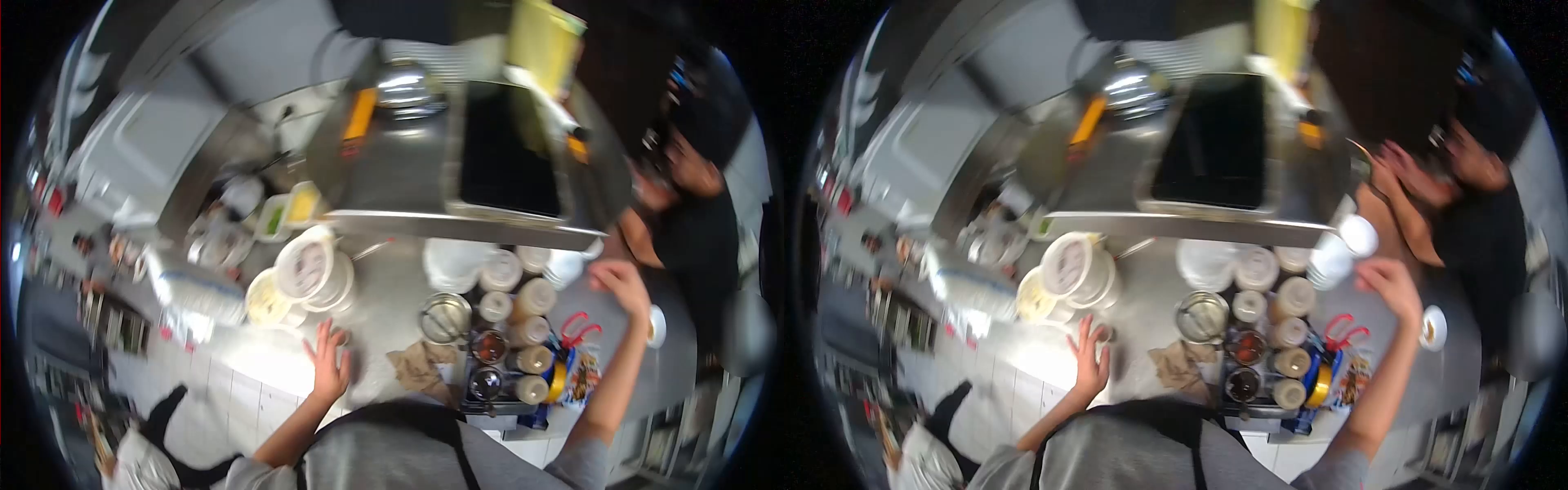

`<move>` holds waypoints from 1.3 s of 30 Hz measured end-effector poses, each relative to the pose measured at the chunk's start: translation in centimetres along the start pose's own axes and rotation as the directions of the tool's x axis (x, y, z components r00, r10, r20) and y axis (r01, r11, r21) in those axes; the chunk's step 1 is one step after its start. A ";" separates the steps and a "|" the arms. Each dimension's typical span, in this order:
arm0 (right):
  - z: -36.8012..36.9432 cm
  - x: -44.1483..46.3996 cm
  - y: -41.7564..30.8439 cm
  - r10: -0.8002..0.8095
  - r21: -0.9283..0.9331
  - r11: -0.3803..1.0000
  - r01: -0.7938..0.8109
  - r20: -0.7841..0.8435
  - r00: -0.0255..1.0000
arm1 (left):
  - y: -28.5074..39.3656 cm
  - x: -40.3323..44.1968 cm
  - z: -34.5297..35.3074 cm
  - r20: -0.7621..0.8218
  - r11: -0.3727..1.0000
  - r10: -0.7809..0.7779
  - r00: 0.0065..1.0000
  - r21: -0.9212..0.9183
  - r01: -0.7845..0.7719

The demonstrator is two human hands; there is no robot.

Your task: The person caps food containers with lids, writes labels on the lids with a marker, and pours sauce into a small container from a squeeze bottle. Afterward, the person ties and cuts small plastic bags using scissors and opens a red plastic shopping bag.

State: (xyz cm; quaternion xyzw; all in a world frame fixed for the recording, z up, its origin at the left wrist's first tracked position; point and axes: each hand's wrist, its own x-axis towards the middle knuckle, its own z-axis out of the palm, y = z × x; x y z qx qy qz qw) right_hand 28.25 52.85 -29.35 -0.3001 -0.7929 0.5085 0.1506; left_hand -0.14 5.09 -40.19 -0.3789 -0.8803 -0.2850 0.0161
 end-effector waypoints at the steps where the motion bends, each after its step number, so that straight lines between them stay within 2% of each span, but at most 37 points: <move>1: 0.1 -1.4 -1.5 0.005 0.066 0.998 -0.003 -0.027 1.000 | -0.7 -0.1 0.0 -0.034 1.000 0.005 0.999 0.010 -0.005; 5: 0.5 -6.7 -5.5 -0.273 0.144 0.947 0.287 -0.108 0.956 | -1.5 -0.2 -1.7 -0.065 0.998 -0.010 0.998 -0.063 0.006; 7: 1.3 -9.0 -7.6 -0.442 0.283 0.851 0.443 -0.068 0.894 | -2.3 -0.3 -2.2 -0.099 0.994 0.010 0.995 -0.104 -0.020; 9: 3.3 -10.2 -9.7 -0.622 0.449 0.694 0.563 -0.019 0.782 | -3.2 -0.1 -2.6 -0.154 0.989 0.037 0.987 -0.137 -0.058; 11: 6.3 -11.0 -11.6 -0.697 0.538 0.582 0.609 -0.054 0.715 | -4.1 0.0 -3.4 -0.188 0.980 0.043 0.981 -0.182 -0.078; 12: 7.7 -11.2 -12.2 -0.705 0.447 0.623 0.642 -0.035 0.708 | -4.6 0.0 -3.9 -0.207 0.976 0.046 0.977 -0.200 -0.088; 15: 13.4 -11.2 -15.6 -0.719 0.500 0.616 0.608 0.042 0.694 | -7.4 -0.3 -5.9 -0.271 0.964 0.044 0.962 -0.242 -0.113; 16: 15.3 -10.5 -16.4 -0.744 0.573 0.592 0.567 0.118 0.658 | -8.6 -0.4 -6.6 -0.302 0.959 0.045 0.952 -0.254 -0.126; 17: 17.4 -9.5 -16.9 -0.765 0.637 0.572 0.517 0.188 0.616 | -9.9 -0.3 -7.3 -0.331 0.953 0.048 0.943 -0.267 -0.142; 18: 19.6 -9.0 -17.5 -0.742 0.695 0.576 0.431 0.223 0.632 | -11.3 -0.2 -8.0 -0.353 0.954 0.038 0.935 -0.266 -0.139; 19: 21.6 -7.8 -18.2 -0.786 0.744 0.537 0.398 0.270 0.556 | -12.9 -0.3 -8.7 -0.374 0.954 0.026 0.927 -0.269 -0.135; 21: 25.9 -5.6 -20.6 -0.752 0.765 0.592 0.255 0.410 0.517 | -15.8 -0.5 -9.8 -0.410 0.948 -0.001 0.912 -0.290 -0.129; 22: 28.4 -4.6 -22.4 -0.714 0.727 0.643 0.241 0.454 0.533 | -17.2 -0.5 -10.5 -0.425 0.943 -0.015 0.905 -0.307 -0.128; 24: 32.4 -2.3 -25.2 -0.575 0.500 0.807 0.315 0.542 0.612 | -20.1 -0.3 -11.2 -0.428 0.939 -0.018 0.903 -0.319 -0.132; 26: 37.3 0.7 -28.1 -0.411 0.257 0.912 0.321 0.527 0.744 | -22.1 0.0 -11.2 -0.396 0.900 -0.018 0.918 -0.406 -0.157; 27: 40.1 2.5 -28.6 -0.389 0.197 0.921 0.336 0.499 0.774 | -22.8 0.3 -11.1 -0.383 0.878 -0.019 0.924 -0.448 -0.168; 28: 42.9 4.1 -29.0 -0.406 0.099 0.910 0.403 0.410 0.817 | -23.4 0.5 -11.1 -0.336 0.871 0.004 0.942 -0.461 -0.168; 30: 47.5 6.9 -28.9 -0.430 -0.262 0.820 0.509 0.305 0.850 | -23.9 1.4 -11.3 -0.273 0.802 0.029 0.962 -0.568 -0.185; 33: 52.0 8.6 -26.2 -0.496 -0.704 0.505 0.499 0.237 0.835 | -23.9 3.5 -12.0 -0.154 0.721 0.064 0.986 -0.676 -0.152; 36: 53.0 8.1 -24.8 -0.502 -0.733 0.489 0.473 0.207 0.840 | -24.2 4.6 -11.6 -0.039 0.705 0.089 0.995 -0.704 -0.090; 39: 52.1 7.2 -24.6 -0.411 -0.748 0.529 0.402 0.189 0.892 | -24.7 5.1 -10.8 0.009 0.653 0.096 0.995 -0.755 -0.056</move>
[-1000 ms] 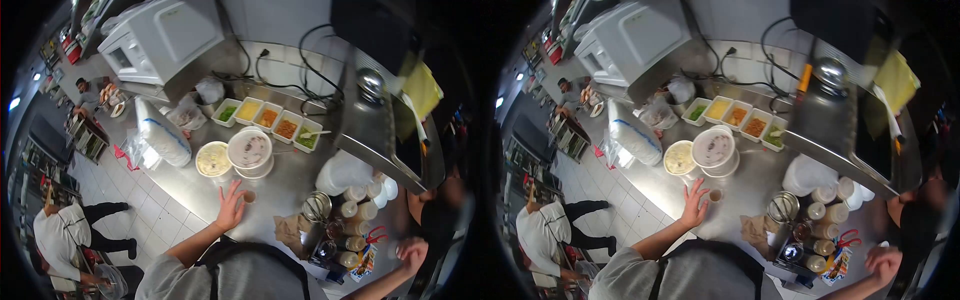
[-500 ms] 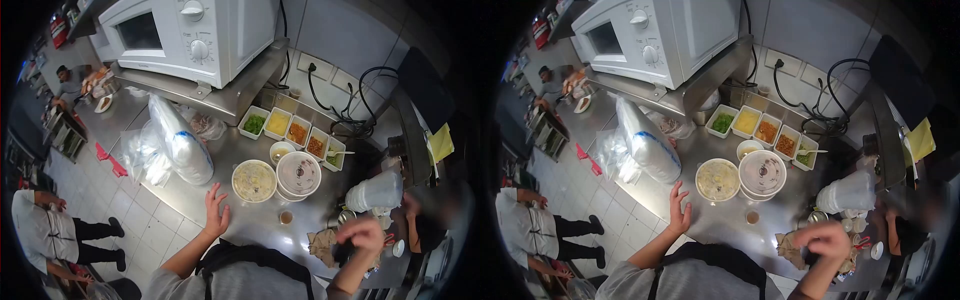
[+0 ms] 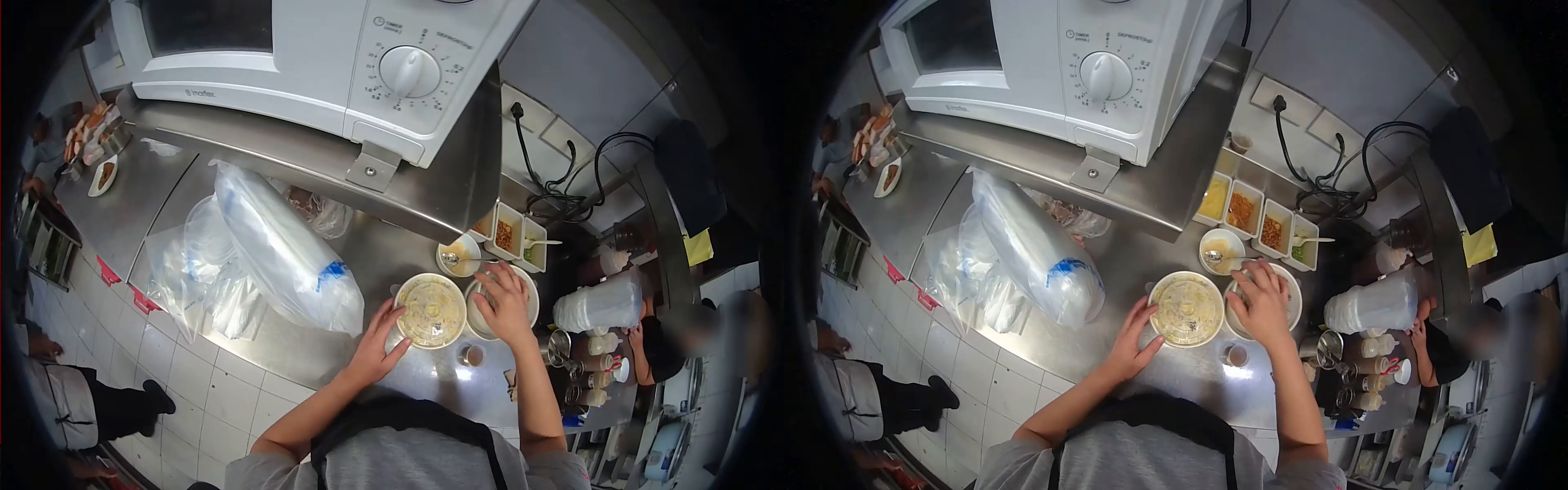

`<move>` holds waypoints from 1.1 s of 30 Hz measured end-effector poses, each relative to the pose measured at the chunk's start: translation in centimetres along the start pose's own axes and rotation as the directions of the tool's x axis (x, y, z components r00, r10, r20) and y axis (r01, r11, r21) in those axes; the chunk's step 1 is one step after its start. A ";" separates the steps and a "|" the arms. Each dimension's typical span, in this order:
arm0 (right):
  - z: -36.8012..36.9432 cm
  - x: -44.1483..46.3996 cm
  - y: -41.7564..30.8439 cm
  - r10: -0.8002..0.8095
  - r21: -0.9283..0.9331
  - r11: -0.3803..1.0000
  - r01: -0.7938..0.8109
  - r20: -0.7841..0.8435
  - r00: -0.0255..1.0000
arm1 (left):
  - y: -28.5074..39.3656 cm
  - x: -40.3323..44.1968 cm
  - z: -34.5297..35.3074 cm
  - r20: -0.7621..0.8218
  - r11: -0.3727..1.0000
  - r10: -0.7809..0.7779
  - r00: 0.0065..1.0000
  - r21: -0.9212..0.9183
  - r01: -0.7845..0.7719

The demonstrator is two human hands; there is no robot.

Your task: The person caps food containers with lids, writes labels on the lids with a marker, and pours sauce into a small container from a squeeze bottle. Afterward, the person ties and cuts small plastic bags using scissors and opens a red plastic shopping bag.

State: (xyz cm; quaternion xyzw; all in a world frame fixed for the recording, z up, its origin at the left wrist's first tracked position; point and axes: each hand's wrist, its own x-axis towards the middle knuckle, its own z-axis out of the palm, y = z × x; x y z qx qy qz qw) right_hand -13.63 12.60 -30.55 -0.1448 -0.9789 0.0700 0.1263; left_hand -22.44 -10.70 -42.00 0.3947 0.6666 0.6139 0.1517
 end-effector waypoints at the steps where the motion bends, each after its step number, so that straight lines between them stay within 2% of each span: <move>1: -0.1 -0.3 0.4 0.005 -0.011 1.000 -0.005 -0.010 1.000 | -0.2 0.2 0.1 0.002 0.999 -0.003 1.000 -0.037 0.003; 4: -0.4 -1.4 2.2 -0.012 0.040 0.999 0.015 -0.065 0.998 | 0.2 1.1 0.5 0.064 0.999 0.044 0.997 0.027 -0.046; 8: -1.1 -1.8 3.7 -0.044 0.045 0.998 0.047 -0.061 0.997 | -0.6 1.5 1.5 0.155 0.993 0.098 0.983 -0.076 -0.087; 11: -2.4 -1.3 1.2 0.039 0.181 0.983 -0.028 -0.058 0.998 | 0.1 0.2 0.1 0.154 0.998 0.040 0.987 -0.060 -0.031; 12: -2.6 -1.3 0.4 0.044 0.239 0.971 -0.019 -0.100 0.994 | 0.4 -0.1 -1.4 0.234 0.999 -0.040 0.971 -0.022 0.046; 14: -2.6 -1.5 -1.8 0.054 0.206 0.978 -0.034 -0.094 0.994 | 1.3 -0.8 -4.5 0.399 0.982 -0.184 0.898 0.049 0.180; 15: -2.2 -1.3 -2.9 0.009 0.231 0.973 0.006 -0.063 0.998 | 1.3 -1.4 -5.7 0.324 0.997 -0.073 0.943 -0.013 0.082; 18: -0.7 -1.0 -6.4 -0.133 0.327 0.937 0.120 0.018 0.991 | 1.0 -3.2 -10.3 0.335 0.969 -0.231 0.914 -0.009 0.248; 20: 0.9 -0.2 -9.2 -0.208 0.448 0.880 0.159 0.062 0.976 | 0.5 -4.5 -13.1 0.176 0.956 -0.294 0.939 0.077 0.284; 22: 3.2 0.6 -12.0 -0.243 0.590 0.800 0.110 0.150 0.958 | 1.3 -4.8 -16.4 0.093 0.893 -0.438 0.894 0.159 0.421; 25: 6.9 1.8 -15.9 -0.362 0.793 0.606 -0.067 0.350 0.864 | 2.1 -4.9 -17.6 -0.240 0.850 -0.473 0.848 0.128 0.510; 27: 7.6 1.3 -19.3 -0.409 0.697 0.707 0.118 0.266 0.873 | 0.6 -4.9 -16.7 -0.292 0.942 -0.221 0.931 0.185 0.282; 28: 7.8 0.9 -19.9 -0.402 0.718 0.685 0.120 0.236 0.885 | 0.2 -4.8 -16.3 -0.314 0.963 -0.094 0.945 0.214 0.166; 29: 8.0 0.4 -20.1 -0.396 0.737 0.665 0.123 0.208 0.894 | 1.1 -4.3 -15.9 -0.273 0.964 -0.119 0.954 0.200 0.178; 31: 8.2 -0.5 -20.0 -0.394 0.770 0.623 0.140 0.154 0.906 | -5.8 -6.7 -13.9 -0.311 0.925 -0.179 0.933 0.269 0.267; 33: 8.3 -0.9 -19.4 -0.506 0.780 0.599 0.180 0.195 0.840 | -6.9 -7.6 -12.1 -0.407 0.937 -0.290 0.866 0.063 0.343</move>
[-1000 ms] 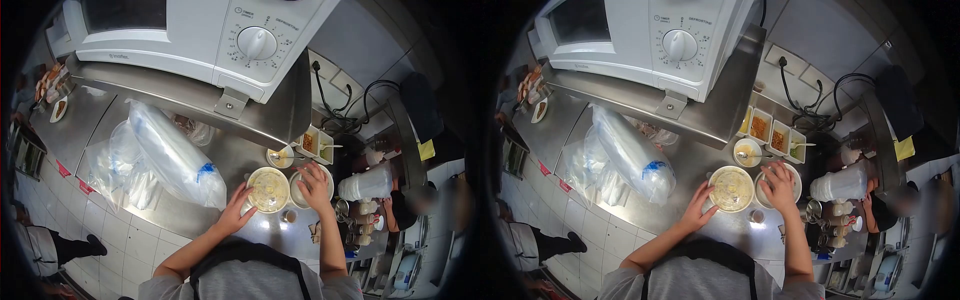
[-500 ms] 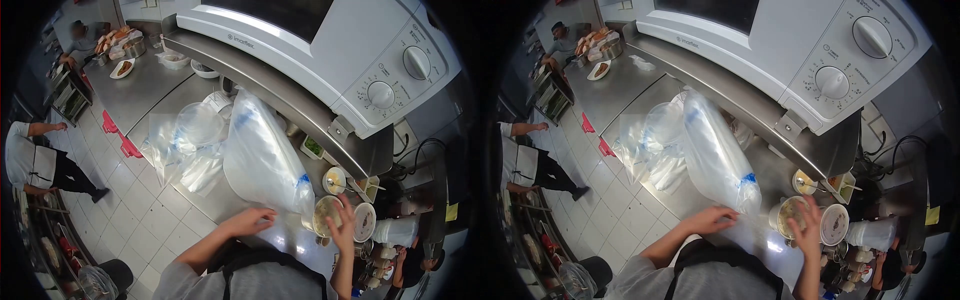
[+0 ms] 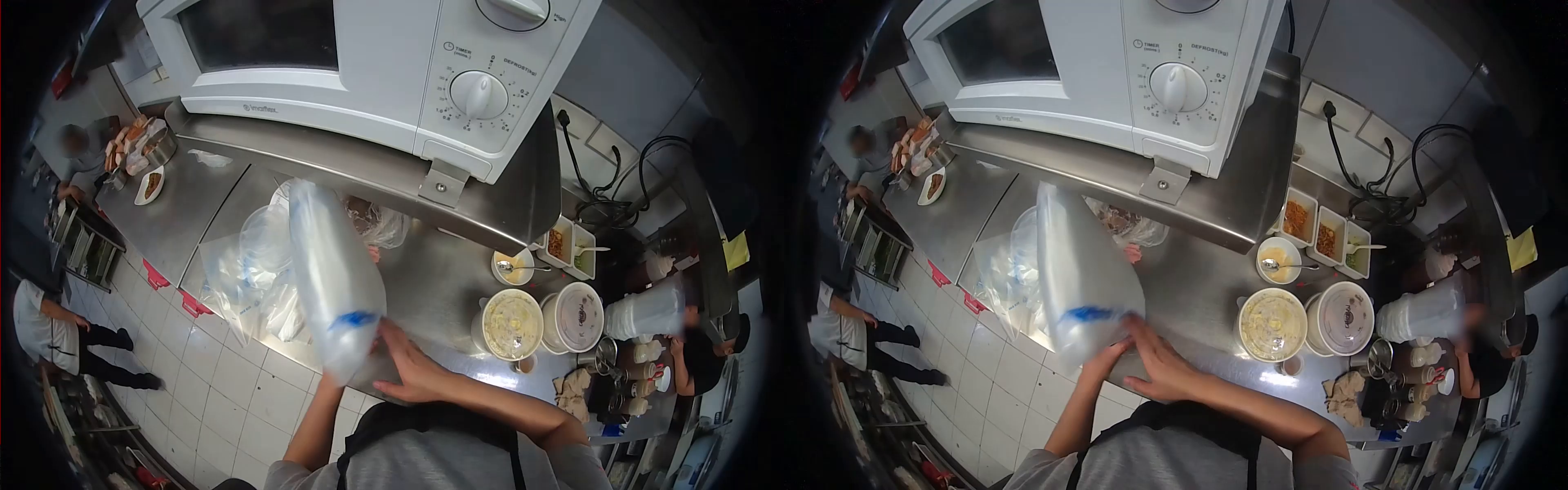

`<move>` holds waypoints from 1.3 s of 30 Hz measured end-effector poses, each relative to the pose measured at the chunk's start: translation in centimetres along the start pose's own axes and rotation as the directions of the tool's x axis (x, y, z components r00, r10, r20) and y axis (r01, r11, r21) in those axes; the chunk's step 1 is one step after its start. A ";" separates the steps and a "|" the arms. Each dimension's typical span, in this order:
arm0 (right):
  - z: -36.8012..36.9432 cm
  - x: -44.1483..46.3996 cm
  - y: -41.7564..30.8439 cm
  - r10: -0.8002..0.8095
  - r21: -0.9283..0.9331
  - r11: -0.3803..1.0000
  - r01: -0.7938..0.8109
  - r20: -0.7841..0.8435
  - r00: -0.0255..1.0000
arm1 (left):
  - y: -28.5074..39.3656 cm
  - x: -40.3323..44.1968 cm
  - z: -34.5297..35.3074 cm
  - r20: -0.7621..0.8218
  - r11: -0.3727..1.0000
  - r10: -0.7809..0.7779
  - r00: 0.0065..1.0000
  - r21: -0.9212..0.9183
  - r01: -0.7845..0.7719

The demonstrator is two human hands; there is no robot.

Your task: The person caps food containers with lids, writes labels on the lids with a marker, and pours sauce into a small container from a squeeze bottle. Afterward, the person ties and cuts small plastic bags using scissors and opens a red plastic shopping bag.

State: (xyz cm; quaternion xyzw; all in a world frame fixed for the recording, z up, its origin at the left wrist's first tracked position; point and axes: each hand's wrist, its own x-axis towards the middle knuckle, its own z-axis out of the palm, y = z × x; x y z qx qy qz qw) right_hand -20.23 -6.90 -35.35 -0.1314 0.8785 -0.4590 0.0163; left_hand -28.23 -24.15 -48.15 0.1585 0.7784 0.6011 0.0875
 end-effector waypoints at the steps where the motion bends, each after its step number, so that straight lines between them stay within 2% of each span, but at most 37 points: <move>1: -0.3 -0.1 0.2 -0.026 0.002 1.000 0.026 0.067 0.997 | -0.6 -0.6 0.7 -0.045 0.994 -0.066 0.997 -0.090 0.062; 2: -1.8 0.4 0.2 -0.147 -0.060 0.986 0.155 0.116 0.982 | 0.6 -0.4 0.7 -0.045 0.986 -0.144 0.989 -0.096 0.140; 3: -3.1 1.1 1.5 -0.108 -0.104 0.987 0.126 0.164 0.981 | 1.7 -0.2 0.5 -0.048 0.971 -0.221 0.974 -0.104 0.215; 5: -5.7 3.6 4.5 -0.034 -0.203 0.975 0.087 0.253 0.967 | -0.4 -0.3 0.7 0.008 0.922 -0.262 0.965 -0.292 0.253; 7: -9.3 7.7 4.3 -0.073 -0.262 0.964 0.055 -0.061 0.995 | -4.0 -0.1 1.2 0.082 0.925 -0.308 0.948 -0.207 0.319; 9: -10.4 12.3 6.7 -0.047 -0.371 0.927 -0.060 -0.274 0.961 | -7.7 -0.1 1.2 0.130 0.907 -0.410 0.903 0.163 0.388; 10: -10.8 15.0 8.0 -0.057 -0.399 0.911 -0.103 -0.369 0.928 | -8.0 -0.2 1.5 0.063 0.952 -0.283 0.957 -0.103 0.288; 11: -10.9 17.5 9.0 -0.078 -0.417 0.901 -0.120 -0.427 0.901 | -7.8 -0.4 2.3 -0.044 0.925 -0.168 0.985 -0.352 0.143; 12: -10.6 20.1 9.9 -0.103 -0.440 0.889 -0.128 -0.464 0.880 | -4.4 0.3 1.6 -0.175 0.964 -0.059 0.983 -0.266 0.010; 14: -10.0 24.7 10.9 -0.142 -0.475 0.872 -0.122 -0.483 0.864 | 2.6 1.5 0.2 -0.422 0.983 0.167 0.891 -0.001 -0.184; 15: -9.8 26.5 11.2 -0.152 -0.496 0.861 -0.114 -0.465 0.872 | 2.5 1.8 -0.2 -0.383 0.982 0.122 0.916 -0.090 -0.169; 16: -9.5 28.3 11.4 -0.156 -0.517 0.849 -0.110 -0.444 0.882 | 3.6 0.5 0.5 -0.006 0.670 -0.066 0.998 -0.741 0.040; 18: -8.6 31.3 11.4 -0.153 -0.548 0.831 -0.099 -0.396 0.905 | 1.7 1.1 0.0 -0.177 0.922 0.031 0.984 -0.374 -0.097; 19: -8.3 32.6 11.5 -0.150 -0.565 0.819 -0.096 -0.372 0.916 | 0.7 1.7 -0.3 -0.235 0.979 0.100 0.967 -0.151 -0.138; 21: -7.8 34.2 11.5 -0.149 -0.597 0.798 -0.082 -0.328 0.933 | -0.5 1.8 -0.2 -0.283 0.990 0.142 0.949 0.021 -0.141; 25: -7.1 35.1 11.7 -0.215 -0.654 0.755 -0.042 -0.307 0.927 | -1.4 1.4 0.6 -0.276 0.986 0.069 0.959 -0.126 -0.107; 27: -7.0 35.5 11.5 -0.257 -0.681 0.732 -0.016 -0.298 0.919 | -1.2 1.5 0.4 -0.307 0.981 0.159 0.938 -0.056 -0.185; 29: -7.1 35.9 12.0 -0.245 -0.684 0.729 -0.018 -0.285 0.927 | 1.5 1.6 -0.8 -0.351 0.936 0.352 0.867 0.119 -0.332; 34: -7.6 37.3 11.6 -0.145 -0.680 0.733 0.006 -0.148 0.978 | 1.7 1.4 -0.9 -0.348 0.939 0.345 0.872 0.136 -0.317; 39: -7.0 38.0 11.0 -0.111 -0.695 0.715 0.078 -0.003 0.994 | 1.7 1.6 -1.0 -0.350 0.934 0.358 0.866 0.124 -0.336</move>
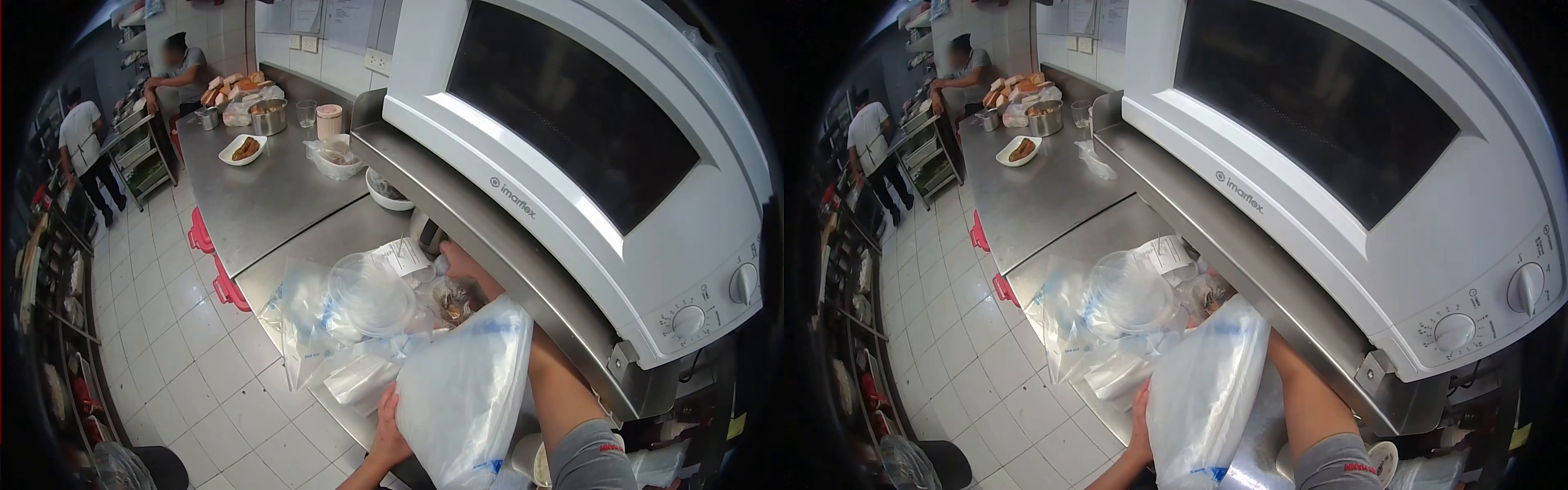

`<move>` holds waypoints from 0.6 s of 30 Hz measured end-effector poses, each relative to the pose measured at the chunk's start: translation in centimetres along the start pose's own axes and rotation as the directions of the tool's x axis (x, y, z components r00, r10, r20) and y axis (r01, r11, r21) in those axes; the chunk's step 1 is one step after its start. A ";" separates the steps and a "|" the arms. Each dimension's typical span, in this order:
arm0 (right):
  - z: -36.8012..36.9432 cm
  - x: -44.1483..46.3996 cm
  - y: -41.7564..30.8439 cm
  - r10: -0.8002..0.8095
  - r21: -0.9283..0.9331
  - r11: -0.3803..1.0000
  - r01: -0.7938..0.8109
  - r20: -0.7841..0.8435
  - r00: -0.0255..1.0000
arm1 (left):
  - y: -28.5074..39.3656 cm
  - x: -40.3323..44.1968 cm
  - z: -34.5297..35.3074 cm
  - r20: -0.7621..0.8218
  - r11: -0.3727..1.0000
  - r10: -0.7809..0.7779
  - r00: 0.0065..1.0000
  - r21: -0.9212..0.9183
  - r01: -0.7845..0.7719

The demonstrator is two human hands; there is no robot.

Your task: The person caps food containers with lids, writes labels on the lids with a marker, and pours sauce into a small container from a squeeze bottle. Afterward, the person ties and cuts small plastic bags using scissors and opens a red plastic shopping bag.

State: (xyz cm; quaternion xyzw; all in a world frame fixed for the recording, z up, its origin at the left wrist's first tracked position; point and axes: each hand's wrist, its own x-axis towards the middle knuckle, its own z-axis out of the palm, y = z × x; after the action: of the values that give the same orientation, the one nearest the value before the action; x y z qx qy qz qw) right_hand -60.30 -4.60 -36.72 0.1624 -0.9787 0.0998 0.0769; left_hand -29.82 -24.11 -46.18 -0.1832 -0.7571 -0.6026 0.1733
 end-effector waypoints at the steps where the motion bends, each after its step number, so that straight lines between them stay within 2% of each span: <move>1: -0.1 0.1 -0.1 -0.011 -0.007 1.000 0.011 0.035 0.999 | 0.2 0.1 0.0 -0.002 1.000 0.005 1.000 0.002 -0.005; 5: -0.6 0.1 -0.3 -0.017 -0.005 1.000 0.018 0.175 0.984 | 0.1 0.1 -0.1 0.015 0.999 -0.007 1.000 0.036 0.007; 6: -0.2 -0.1 -0.5 -0.003 0.000 1.000 0.003 0.126 0.992 | 0.1 0.1 -0.1 0.014 0.999 -0.014 1.000 0.038 0.013; 7: 0.3 -0.3 -0.8 -0.049 -0.019 0.999 0.048 -0.090 0.995 | 0.1 0.1 -0.1 0.015 0.999 -0.021 1.000 0.038 0.020; 8: 1.1 -0.6 -1.4 -0.093 -0.045 0.996 0.083 -0.299 0.950 | 0.1 0.0 -0.1 0.020 0.999 -0.030 0.999 0.036 0.029; 10: 1.6 -1.0 -1.5 -0.115 -0.085 0.993 0.084 -0.478 0.871 | 0.0 0.1 0.0 0.009 1.000 -0.010 1.000 0.011 0.010; 12: 1.5 -1.0 -1.2 -0.071 -0.094 0.995 0.032 -0.449 0.891 | 0.0 0.0 0.1 0.003 1.000 -0.007 1.000 -0.010 0.007; 13: 1.0 -0.9 -1.1 0.052 -0.012 0.998 -0.055 -0.200 0.978 | 0.0 0.0 0.0 0.002 1.000 -0.012 1.000 -0.018 0.012; 14: -0.4 -0.8 -1.6 0.156 0.043 0.986 -0.159 0.070 0.985 | 0.0 0.1 0.0 -0.002 1.000 -0.016 1.000 -0.026 0.016; 15: -1.4 -0.7 -1.9 0.233 0.068 0.960 -0.271 0.338 0.912 | 0.1 0.1 0.0 0.002 1.000 -0.018 1.000 -0.012 0.018; 18: 4.0 -0.1 1.6 0.088 0.163 0.982 -0.098 0.067 0.994 | 0.3 0.3 -0.1 0.011 1.000 -0.019 1.000 0.017 0.019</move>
State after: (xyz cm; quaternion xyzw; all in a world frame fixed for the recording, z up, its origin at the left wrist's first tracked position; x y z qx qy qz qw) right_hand -61.17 -3.97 -40.90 0.1253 -0.9753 0.1794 0.0294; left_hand -29.93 -24.12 -45.76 -0.1778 -0.7647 -0.5970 0.1650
